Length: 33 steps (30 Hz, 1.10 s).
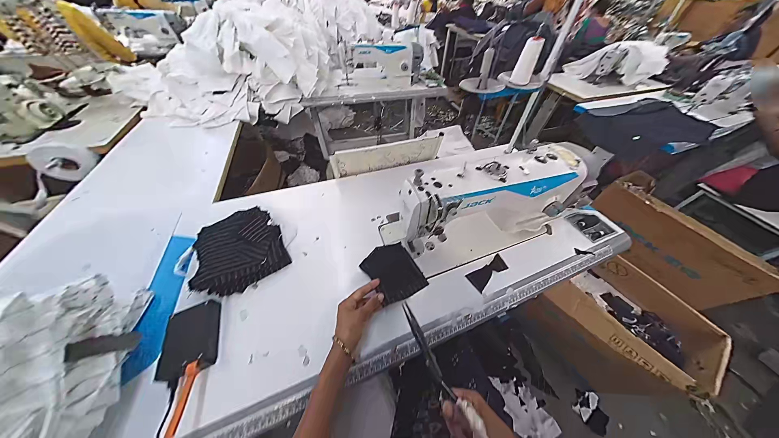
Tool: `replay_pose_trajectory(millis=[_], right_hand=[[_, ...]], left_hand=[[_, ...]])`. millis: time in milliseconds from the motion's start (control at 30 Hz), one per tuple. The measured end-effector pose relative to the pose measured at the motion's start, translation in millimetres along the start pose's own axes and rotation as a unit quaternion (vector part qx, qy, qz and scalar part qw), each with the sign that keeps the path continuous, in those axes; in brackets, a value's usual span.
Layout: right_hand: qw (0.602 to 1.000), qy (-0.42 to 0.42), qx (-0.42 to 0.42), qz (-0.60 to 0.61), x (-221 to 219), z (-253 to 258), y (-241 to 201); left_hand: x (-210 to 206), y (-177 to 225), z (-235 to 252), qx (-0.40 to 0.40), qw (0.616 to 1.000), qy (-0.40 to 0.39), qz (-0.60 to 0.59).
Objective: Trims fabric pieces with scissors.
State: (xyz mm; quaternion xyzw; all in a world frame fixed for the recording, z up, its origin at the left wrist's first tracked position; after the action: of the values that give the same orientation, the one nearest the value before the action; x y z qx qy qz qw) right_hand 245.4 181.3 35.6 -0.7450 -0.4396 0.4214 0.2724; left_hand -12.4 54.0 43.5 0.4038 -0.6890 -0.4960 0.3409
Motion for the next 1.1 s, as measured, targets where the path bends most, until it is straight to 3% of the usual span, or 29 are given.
replay_pose_trajectory(millis=[467,1100], right_hand=[[0.997,-0.050,-0.053,-0.008,-5,31,-22],[0.999,0.013,-0.040,-0.030,-14,33,-19]], left_hand=[[-1,2,-6,0.002,0.998,-0.026,-0.057],[-12,0,-12,-0.056,0.998,-0.001,0.005]])
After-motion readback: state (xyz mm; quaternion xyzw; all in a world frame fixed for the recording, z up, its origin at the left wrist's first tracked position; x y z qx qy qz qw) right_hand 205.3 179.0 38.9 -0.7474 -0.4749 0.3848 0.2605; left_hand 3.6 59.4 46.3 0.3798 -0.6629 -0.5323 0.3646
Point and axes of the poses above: each hand's wrist, its own z-axis towards the middle knuckle, its own x-axis out of the back of the hand, y = z × x, the point moved 4 cm from there along z, towards the middle knuckle, and after that the axes turned 14 degrees about z, right-handed, at the moved point
